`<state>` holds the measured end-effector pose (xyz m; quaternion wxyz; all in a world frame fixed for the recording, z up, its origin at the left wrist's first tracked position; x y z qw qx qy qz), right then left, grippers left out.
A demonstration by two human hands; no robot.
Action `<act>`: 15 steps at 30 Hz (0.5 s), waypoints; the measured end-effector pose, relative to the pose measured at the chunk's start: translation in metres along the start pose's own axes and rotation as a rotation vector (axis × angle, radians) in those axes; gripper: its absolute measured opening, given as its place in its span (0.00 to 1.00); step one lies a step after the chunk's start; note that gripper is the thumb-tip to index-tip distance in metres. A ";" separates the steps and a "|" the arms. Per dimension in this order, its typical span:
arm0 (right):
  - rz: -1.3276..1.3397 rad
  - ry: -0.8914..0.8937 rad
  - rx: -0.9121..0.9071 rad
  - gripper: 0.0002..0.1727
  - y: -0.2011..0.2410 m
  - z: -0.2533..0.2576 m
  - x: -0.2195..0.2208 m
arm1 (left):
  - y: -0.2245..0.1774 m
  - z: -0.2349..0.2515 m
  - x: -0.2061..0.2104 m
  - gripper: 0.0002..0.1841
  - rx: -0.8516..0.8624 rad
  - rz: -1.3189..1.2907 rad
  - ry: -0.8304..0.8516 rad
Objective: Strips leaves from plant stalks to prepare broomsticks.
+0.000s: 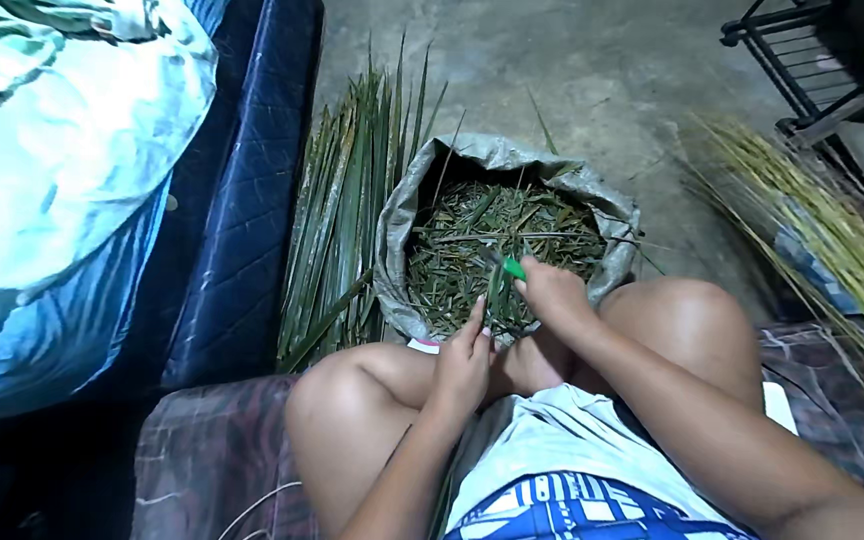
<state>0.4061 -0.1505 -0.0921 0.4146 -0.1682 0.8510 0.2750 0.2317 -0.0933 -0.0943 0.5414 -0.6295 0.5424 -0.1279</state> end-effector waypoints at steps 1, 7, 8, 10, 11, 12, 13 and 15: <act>0.036 -0.001 0.019 0.18 -0.006 0.005 -0.004 | 0.001 -0.001 0.001 0.26 0.004 -0.008 0.004; 0.192 0.226 -0.165 0.18 -0.010 -0.016 0.006 | 0.000 0.002 -0.004 0.26 -0.044 -0.130 -0.005; 0.213 0.277 -0.203 0.18 -0.008 -0.022 0.012 | 0.000 0.002 -0.006 0.25 -0.050 -0.151 -0.014; 0.229 0.328 -0.249 0.17 -0.005 -0.032 0.019 | 0.003 0.001 -0.006 0.25 -0.050 -0.205 -0.027; 0.199 0.320 -0.254 0.17 -0.004 -0.034 0.019 | 0.004 0.001 -0.006 0.25 -0.053 -0.239 -0.026; 0.140 0.293 -0.249 0.17 -0.002 -0.034 0.016 | 0.004 0.000 -0.005 0.25 -0.061 -0.265 -0.020; 0.072 0.257 -0.236 0.17 -0.001 -0.033 0.012 | 0.002 0.000 -0.006 0.25 -0.072 -0.281 -0.012; -0.013 0.182 -0.206 0.18 0.002 -0.028 0.007 | -0.002 0.001 -0.006 0.25 -0.064 -0.312 -0.013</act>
Point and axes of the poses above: each hand's wrist, its own z-axis towards the middle knuckle, its own x-axis out of the palm, y = z × x, the point moved 1 cm from there along z, towards the middle knuckle, and after that the axes turned 2 degrees about z, right-handed, at the moved point
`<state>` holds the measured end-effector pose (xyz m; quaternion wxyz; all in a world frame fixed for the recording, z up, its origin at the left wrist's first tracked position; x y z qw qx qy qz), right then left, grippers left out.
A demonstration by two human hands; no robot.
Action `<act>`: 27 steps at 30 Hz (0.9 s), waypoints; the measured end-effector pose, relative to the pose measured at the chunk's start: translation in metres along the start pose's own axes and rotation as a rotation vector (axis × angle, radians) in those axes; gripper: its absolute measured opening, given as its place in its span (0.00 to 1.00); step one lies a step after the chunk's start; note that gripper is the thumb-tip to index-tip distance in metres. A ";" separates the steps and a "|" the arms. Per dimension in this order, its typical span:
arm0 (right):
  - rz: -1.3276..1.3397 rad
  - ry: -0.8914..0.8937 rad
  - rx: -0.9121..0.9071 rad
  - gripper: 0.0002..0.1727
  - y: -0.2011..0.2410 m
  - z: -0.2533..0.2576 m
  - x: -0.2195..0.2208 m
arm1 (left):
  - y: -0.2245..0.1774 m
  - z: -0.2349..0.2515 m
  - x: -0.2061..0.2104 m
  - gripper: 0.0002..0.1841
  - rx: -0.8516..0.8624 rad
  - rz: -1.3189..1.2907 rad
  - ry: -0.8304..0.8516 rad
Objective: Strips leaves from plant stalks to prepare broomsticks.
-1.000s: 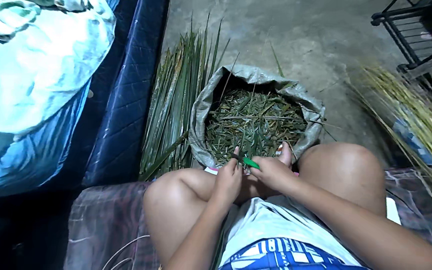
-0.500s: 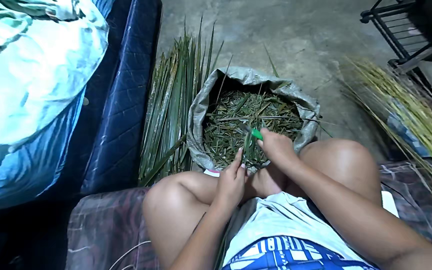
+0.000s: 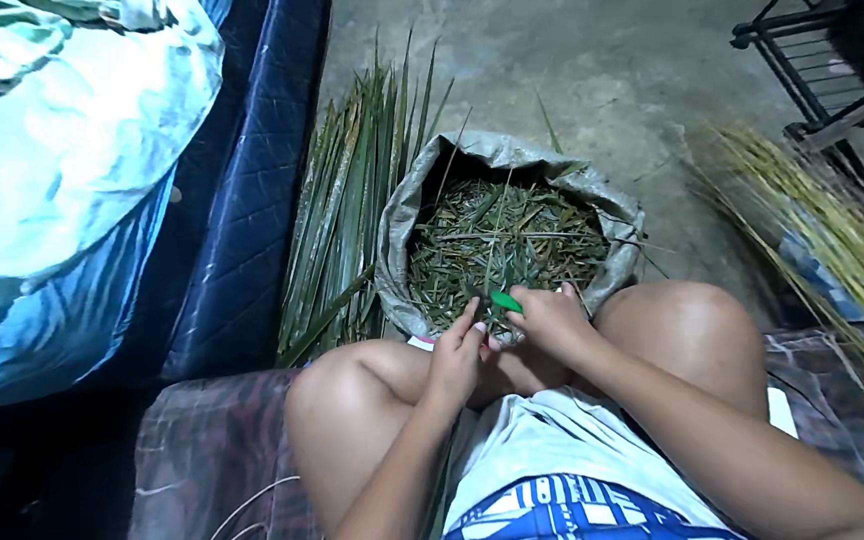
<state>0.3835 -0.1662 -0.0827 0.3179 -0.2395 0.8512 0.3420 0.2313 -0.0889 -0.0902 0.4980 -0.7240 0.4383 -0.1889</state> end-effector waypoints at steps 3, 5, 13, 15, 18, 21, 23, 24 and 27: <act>-0.038 -0.075 0.014 0.18 0.003 0.005 -0.004 | -0.005 0.003 -0.001 0.25 0.028 -0.076 -0.003; -0.020 -0.113 0.047 0.18 0.001 0.011 -0.007 | -0.004 0.004 -0.002 0.26 0.026 -0.157 0.034; 0.162 -0.136 0.092 0.17 -0.017 0.016 -0.015 | 0.004 -0.001 -0.003 0.26 0.019 -0.261 0.125; 0.138 -0.041 0.021 0.18 -0.009 0.005 -0.004 | 0.003 0.000 -0.005 0.26 0.019 -0.275 0.118; 0.109 -0.084 0.044 0.18 -0.009 0.003 -0.006 | 0.002 -0.004 -0.005 0.26 0.020 -0.261 0.115; 0.151 -0.208 0.183 0.16 -0.028 0.020 -0.023 | 0.001 -0.008 0.001 0.26 0.031 -0.185 0.110; 0.171 -0.226 0.198 0.15 -0.030 0.020 -0.029 | 0.001 -0.007 0.003 0.25 0.035 -0.138 0.089; 0.174 -0.202 0.167 0.16 -0.026 0.016 -0.028 | 0.001 -0.005 0.003 0.25 0.038 -0.119 0.074; 0.105 -0.043 0.018 0.18 -0.011 0.004 -0.008 | 0.002 -0.003 0.002 0.25 0.036 -0.091 0.037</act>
Point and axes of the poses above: each hand's wrist, its own z-axis towards the middle knuckle, its own x-axis out of the palm, y = z × x, the point moved 1 cm from there along z, towards the middle knuckle, and after that the axes turned 2 degrees about z, right-handed, at the moved point
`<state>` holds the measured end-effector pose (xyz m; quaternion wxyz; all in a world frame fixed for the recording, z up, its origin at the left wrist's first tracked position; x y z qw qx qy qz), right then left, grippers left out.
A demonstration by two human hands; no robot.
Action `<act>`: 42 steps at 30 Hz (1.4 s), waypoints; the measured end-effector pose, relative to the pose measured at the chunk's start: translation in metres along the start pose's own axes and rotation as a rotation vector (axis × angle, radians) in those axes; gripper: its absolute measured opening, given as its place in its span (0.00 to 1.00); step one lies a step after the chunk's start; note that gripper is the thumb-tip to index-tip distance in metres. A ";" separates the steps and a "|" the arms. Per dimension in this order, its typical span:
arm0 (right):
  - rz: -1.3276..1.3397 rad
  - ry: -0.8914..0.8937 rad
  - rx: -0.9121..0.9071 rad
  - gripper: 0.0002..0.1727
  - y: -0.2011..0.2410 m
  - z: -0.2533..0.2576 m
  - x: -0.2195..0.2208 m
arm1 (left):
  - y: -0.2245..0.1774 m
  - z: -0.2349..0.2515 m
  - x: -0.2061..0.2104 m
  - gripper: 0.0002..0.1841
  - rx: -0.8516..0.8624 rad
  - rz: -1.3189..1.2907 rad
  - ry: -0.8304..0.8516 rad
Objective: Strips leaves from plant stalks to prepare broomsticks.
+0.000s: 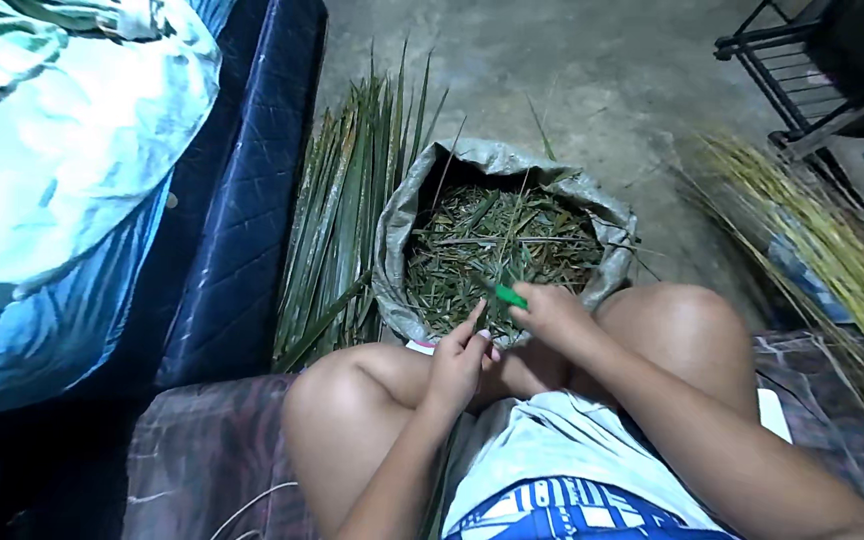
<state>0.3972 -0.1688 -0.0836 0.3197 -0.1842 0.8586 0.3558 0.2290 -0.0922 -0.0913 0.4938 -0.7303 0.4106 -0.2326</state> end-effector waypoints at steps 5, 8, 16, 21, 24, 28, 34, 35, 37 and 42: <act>0.023 -0.087 0.081 0.17 -0.010 0.010 -0.008 | 0.002 -0.004 -0.002 0.26 0.017 -0.119 0.089; 0.261 -0.182 0.082 0.19 -0.027 0.021 -0.015 | 0.003 -0.002 -0.001 0.26 -0.004 -0.235 0.147; 0.850 -0.109 -0.018 0.10 -0.021 0.023 0.009 | 0.000 -0.001 0.008 0.36 -0.053 -0.034 0.229; 0.664 -0.245 0.005 0.16 -0.029 0.034 -0.003 | 0.000 0.001 0.009 0.31 -0.062 0.141 0.155; 0.400 0.016 -0.041 0.18 -0.017 0.018 0.004 | 0.003 0.007 0.004 0.28 -0.076 0.283 0.055; 0.190 0.240 -0.124 0.16 0.001 -0.007 0.026 | 0.005 0.010 -0.003 0.22 -0.149 0.430 -0.040; -0.153 0.079 -0.004 0.20 0.019 -0.006 0.016 | 0.001 0.009 -0.001 0.25 -0.141 0.503 -0.022; -0.158 0.042 0.033 0.20 0.017 0.000 0.013 | 0.001 0.010 0.001 0.27 -0.140 0.504 -0.008; -0.135 -0.010 0.103 0.20 0.008 0.013 0.008 | 0.000 0.011 0.003 0.29 -0.135 0.500 0.012; 0.041 0.052 0.060 0.19 0.005 0.006 0.005 | 0.002 0.010 0.003 0.28 -0.132 0.476 0.004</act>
Point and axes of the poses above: each hand's wrist, its own z-axis towards the middle knuckle, its own x-axis out of the palm, y = z × x, the point moved 1 cm from there along z, towards the middle knuckle, and after that the axes turned 2 degrees about z, right-handed, at the moved point
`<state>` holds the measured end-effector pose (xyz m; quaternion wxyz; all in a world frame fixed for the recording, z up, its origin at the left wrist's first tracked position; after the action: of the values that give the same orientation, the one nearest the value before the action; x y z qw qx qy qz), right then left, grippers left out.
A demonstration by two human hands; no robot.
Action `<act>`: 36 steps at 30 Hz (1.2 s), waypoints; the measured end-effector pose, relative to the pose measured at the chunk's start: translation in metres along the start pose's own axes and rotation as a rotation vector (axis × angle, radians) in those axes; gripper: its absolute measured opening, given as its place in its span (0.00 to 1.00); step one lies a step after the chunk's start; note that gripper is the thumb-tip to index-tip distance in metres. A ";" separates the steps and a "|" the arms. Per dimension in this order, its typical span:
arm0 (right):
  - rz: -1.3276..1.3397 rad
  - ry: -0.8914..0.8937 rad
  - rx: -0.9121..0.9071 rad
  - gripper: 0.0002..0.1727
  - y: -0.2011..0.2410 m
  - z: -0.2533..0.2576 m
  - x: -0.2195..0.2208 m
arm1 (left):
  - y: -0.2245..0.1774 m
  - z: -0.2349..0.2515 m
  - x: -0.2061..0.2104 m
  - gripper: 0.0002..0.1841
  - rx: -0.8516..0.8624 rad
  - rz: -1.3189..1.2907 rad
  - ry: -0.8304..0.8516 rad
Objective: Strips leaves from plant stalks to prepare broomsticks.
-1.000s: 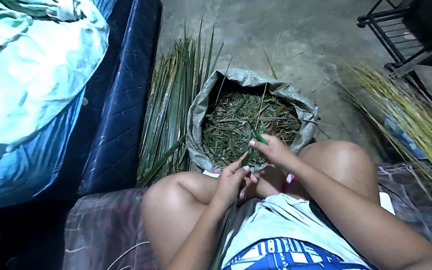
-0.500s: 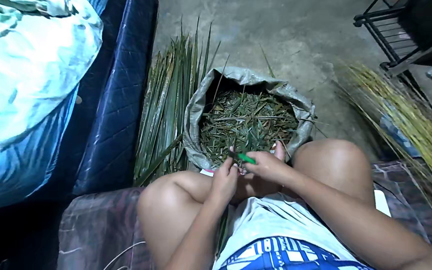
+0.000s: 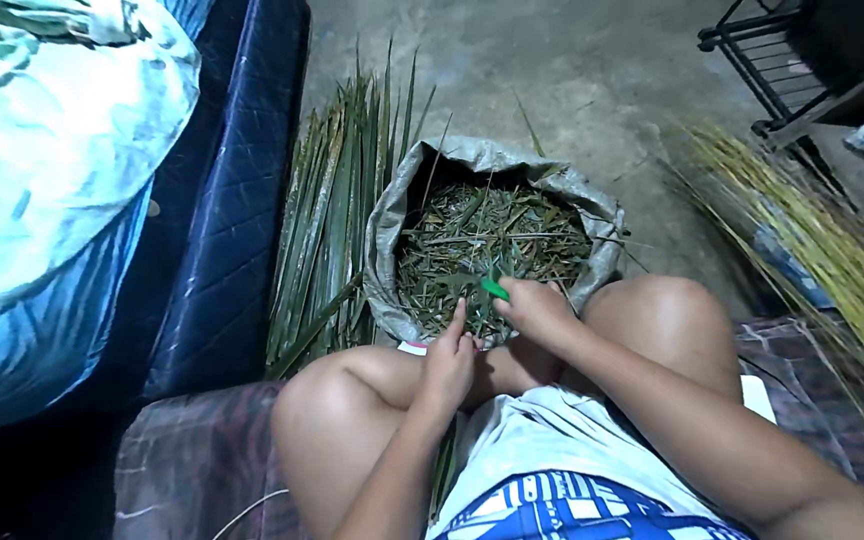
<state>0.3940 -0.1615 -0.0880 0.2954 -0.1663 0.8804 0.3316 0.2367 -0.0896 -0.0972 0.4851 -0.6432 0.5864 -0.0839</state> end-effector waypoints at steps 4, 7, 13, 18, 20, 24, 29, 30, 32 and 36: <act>0.120 0.189 -0.148 0.17 0.006 -0.019 0.028 | 0.005 0.002 -0.003 0.26 -0.026 -0.041 -0.061; 0.035 0.174 -0.155 0.17 0.011 -0.023 0.029 | 0.007 0.002 -0.003 0.28 -0.009 -0.117 -0.083; -0.189 0.000 -0.011 0.20 0.012 -0.003 0.007 | -0.001 -0.001 -0.001 0.27 0.008 -0.187 -0.036; -0.228 -0.066 -0.010 0.20 0.019 -0.003 0.008 | 0.002 0.002 -0.002 0.27 0.063 -0.266 -0.059; -0.227 -0.076 -0.004 0.20 0.020 -0.002 0.009 | 0.002 0.000 -0.003 0.26 0.056 -0.281 -0.053; -0.146 -0.180 0.118 0.19 -0.001 0.017 -0.002 | 0.003 -0.009 0.001 0.26 0.046 -0.303 0.007; -0.035 -0.131 0.088 0.18 -0.014 0.016 -0.010 | 0.004 -0.008 -0.002 0.28 0.084 -0.324 0.015; -0.011 -0.070 0.043 0.19 -0.012 0.010 -0.002 | 0.004 -0.008 -0.004 0.28 0.072 -0.320 0.007; 0.069 0.044 -0.066 0.18 -0.005 -0.004 0.014 | 0.004 -0.007 -0.006 0.27 0.049 -0.301 -0.018; 0.156 0.168 -0.156 0.16 0.008 -0.028 0.033 | 0.010 -0.005 -0.005 0.27 0.058 -0.237 -0.068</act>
<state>0.3536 -0.1778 -0.0880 0.1804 -0.1470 0.8839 0.4058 0.2251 -0.0866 -0.0993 0.5098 -0.6963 0.4867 -0.1355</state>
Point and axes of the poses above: each hand's wrist, its own z-axis towards the middle knuckle, its own x-axis out of the palm, y = z × x, the point moved 1 cm from there along z, towards the middle knuckle, and after that the axes turned 2 degrees about z, right-handed, at the moved point
